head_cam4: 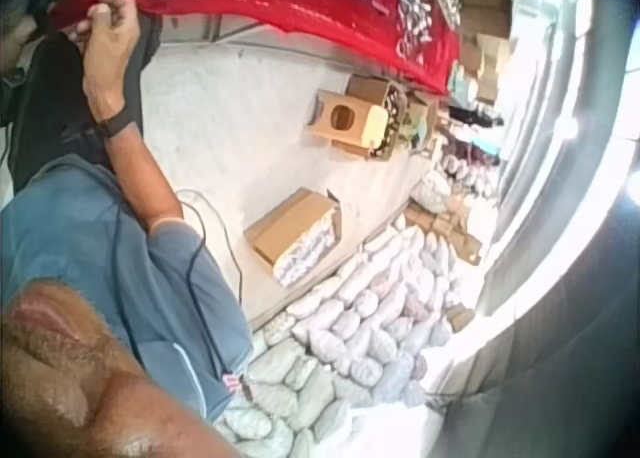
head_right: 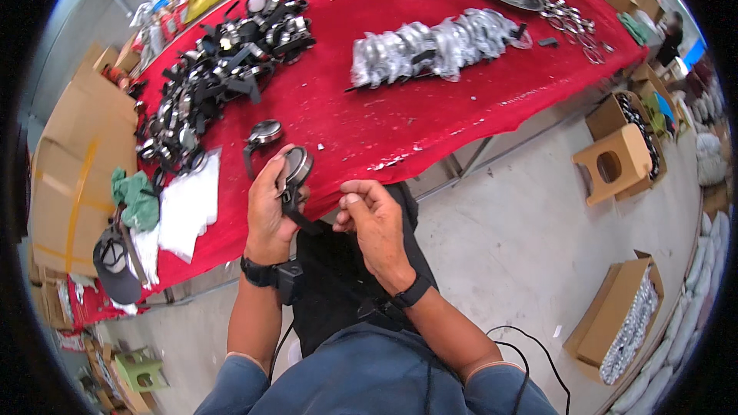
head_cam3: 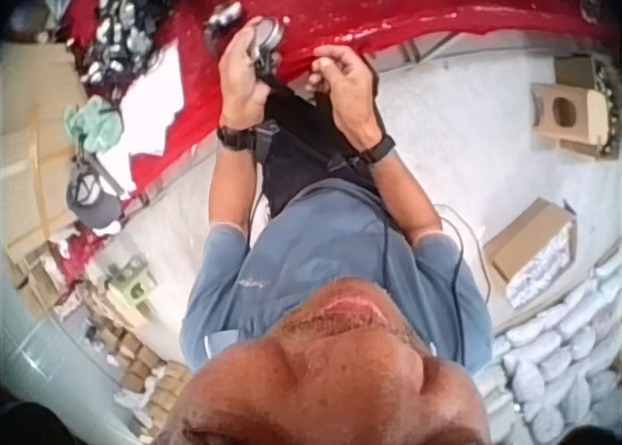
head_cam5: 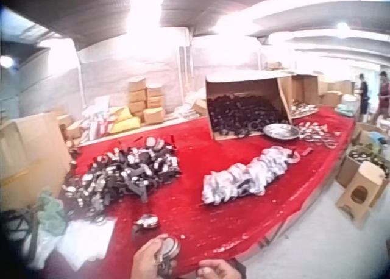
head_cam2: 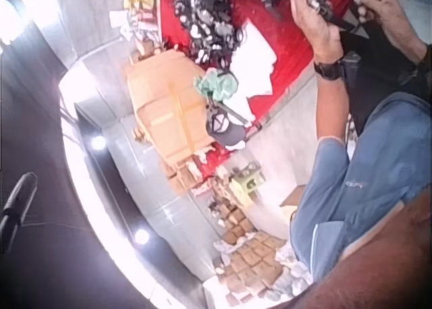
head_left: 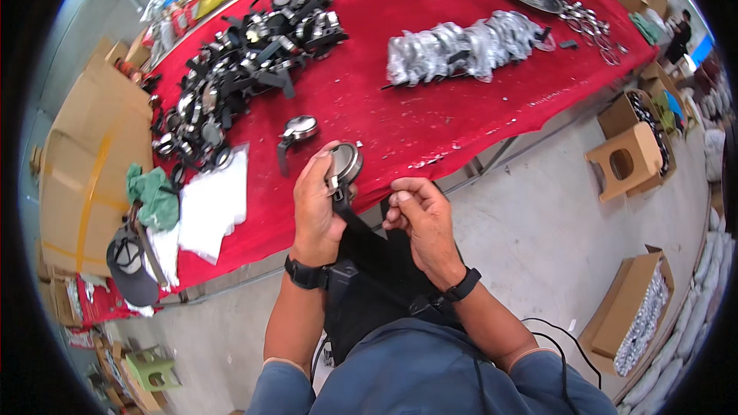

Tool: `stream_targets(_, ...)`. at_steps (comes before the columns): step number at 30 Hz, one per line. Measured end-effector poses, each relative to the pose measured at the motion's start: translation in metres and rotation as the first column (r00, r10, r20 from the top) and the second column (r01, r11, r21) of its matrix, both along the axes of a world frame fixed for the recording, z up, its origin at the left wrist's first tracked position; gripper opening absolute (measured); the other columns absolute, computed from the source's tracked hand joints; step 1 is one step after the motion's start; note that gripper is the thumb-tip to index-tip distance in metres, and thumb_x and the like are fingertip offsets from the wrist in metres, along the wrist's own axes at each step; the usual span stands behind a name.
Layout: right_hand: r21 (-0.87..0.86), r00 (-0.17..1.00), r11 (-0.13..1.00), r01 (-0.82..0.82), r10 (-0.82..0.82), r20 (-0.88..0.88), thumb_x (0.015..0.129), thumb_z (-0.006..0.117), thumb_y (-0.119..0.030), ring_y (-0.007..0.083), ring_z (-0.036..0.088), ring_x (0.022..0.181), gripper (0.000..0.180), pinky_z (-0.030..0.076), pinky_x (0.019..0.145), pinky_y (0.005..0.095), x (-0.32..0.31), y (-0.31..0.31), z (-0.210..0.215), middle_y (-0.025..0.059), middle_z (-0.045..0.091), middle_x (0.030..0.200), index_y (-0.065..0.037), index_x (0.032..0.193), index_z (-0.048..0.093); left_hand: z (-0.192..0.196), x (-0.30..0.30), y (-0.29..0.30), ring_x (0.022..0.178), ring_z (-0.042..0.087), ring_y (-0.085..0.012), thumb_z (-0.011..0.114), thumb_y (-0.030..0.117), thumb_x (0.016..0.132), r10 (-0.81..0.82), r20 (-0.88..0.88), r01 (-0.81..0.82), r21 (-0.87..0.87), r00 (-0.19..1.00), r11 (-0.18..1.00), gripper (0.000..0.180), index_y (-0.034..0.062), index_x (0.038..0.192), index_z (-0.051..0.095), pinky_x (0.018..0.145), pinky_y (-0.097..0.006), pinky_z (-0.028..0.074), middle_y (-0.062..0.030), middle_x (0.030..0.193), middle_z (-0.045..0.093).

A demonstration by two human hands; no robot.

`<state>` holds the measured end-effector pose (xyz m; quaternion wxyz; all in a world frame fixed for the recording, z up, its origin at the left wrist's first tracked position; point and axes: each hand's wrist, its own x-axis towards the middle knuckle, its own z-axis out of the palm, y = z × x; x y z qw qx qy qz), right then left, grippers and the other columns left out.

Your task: The recorder is packaging round metallic components into plastic bags and placing them into boxes.

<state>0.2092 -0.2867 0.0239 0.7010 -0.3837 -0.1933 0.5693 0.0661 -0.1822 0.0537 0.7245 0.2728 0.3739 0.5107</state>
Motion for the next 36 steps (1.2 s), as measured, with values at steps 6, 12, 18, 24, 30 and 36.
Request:
stream_targets(6, 0.021, 0.924, 0.992, -0.121, 0.120, -0.362, 0.110, 0.056, -0.011, 0.0157, 0.066, 0.092, 0.016, 0.060, 0.084, 0.0354, 0.020, -0.001, -0.019, 0.0042, 0.064, 0.104, -0.004, 0.124, 0.062, -0.008, 0.007, 0.000, 0.069, 0.067, -0.0096, 0.060, 0.021, 0.109, -0.053, 0.044, 0.054, -0.027, 0.998, 0.998, 0.030, 0.0022, 0.131, 0.068, 0.052, -0.026, 0.051, -0.0033, 0.096, 0.076)
stream_targets(12, -0.011, 0.926, 0.998, -0.067, 0.058, -0.374, 0.112, 0.052, -0.014, 0.0184, 0.067, 0.101, 0.018, 0.058, 0.092, 0.0378, 0.027, 0.003, -0.018, 0.0073, 0.067, 0.112, -0.003, 0.125, 0.061, -0.012, 0.020, -0.001, 0.077, 0.067, -0.0101, 0.060, 0.023, 0.108, -0.081, 0.023, 0.082, -0.054, 0.996, 0.995, 0.030, 0.0053, 0.131, 0.068, 0.055, -0.026, 0.050, -0.0016, 0.101, 0.074)
stream_targets(18, -0.033, 0.977, 0.999, -0.011, 0.004, -0.212, 0.113, 0.056, -0.021, 0.0177, 0.069, 0.100, 0.022, 0.058, 0.087, 0.0338, 0.046, 0.000, -0.005, 0.0084, 0.070, 0.114, -0.003, 0.124, 0.063, -0.011, 0.038, 0.007, 0.073, 0.068, -0.0089, 0.061, 0.025, 0.108, -0.024, -0.018, 0.024, -0.011, 1.000, 1.000, 0.031, 0.0047, 0.131, 0.069, 0.054, -0.025, 0.052, -0.0014, 0.100, 0.075)
stream_targets(24, -0.148, 0.949, 0.981, -0.122, 0.159, 0.271, 0.106, 0.072, -0.035, 0.0098, 0.065, 0.094, 0.039, 0.055, 0.078, 0.0279, 0.033, 0.001, 0.007, 0.0070, 0.071, 0.108, 0.001, 0.120, 0.066, -0.017, 0.062, 0.005, 0.073, 0.069, -0.0109, 0.060, 0.027, 0.110, -0.060, -0.041, 0.061, 0.022, 0.997, 0.998, 0.033, 0.0039, 0.132, 0.068, 0.058, -0.026, 0.054, -0.0027, 0.099, 0.075)
stream_targets(30, -0.128, 0.695, 0.991, 0.024, 0.076, 0.715, 0.104, 0.074, -0.042, 0.0138, 0.063, 0.078, 0.046, 0.052, 0.071, 0.0340, 0.037, 0.003, 0.024, 0.0100, 0.070, 0.088, 0.004, 0.109, 0.068, -0.012, 0.077, 0.002, 0.078, 0.068, -0.0108, 0.061, 0.025, 0.110, -0.123, -0.012, 0.124, 0.067, 0.992, 0.990, 0.034, 0.0002, 0.132, 0.068, 0.066, -0.028, 0.056, -0.0034, 0.100, 0.073)
stream_targets(36, 0.001, 0.613, 0.990, 0.141, -0.088, 0.785, 0.101, 0.074, -0.044, 0.0307, 0.066, 0.075, 0.048, 0.052, 0.069, 0.0434, 0.032, 0.007, 0.028, 0.0208, 0.069, 0.084, 0.003, 0.098, 0.066, -0.019, 0.083, 0.010, 0.094, 0.071, -0.0136, 0.060, 0.021, 0.111, -0.067, 0.070, 0.062, 0.081, 0.995, 0.995, 0.032, -0.0022, 0.132, 0.067, 0.084, -0.030, 0.059, -0.0074, 0.110, 0.073)
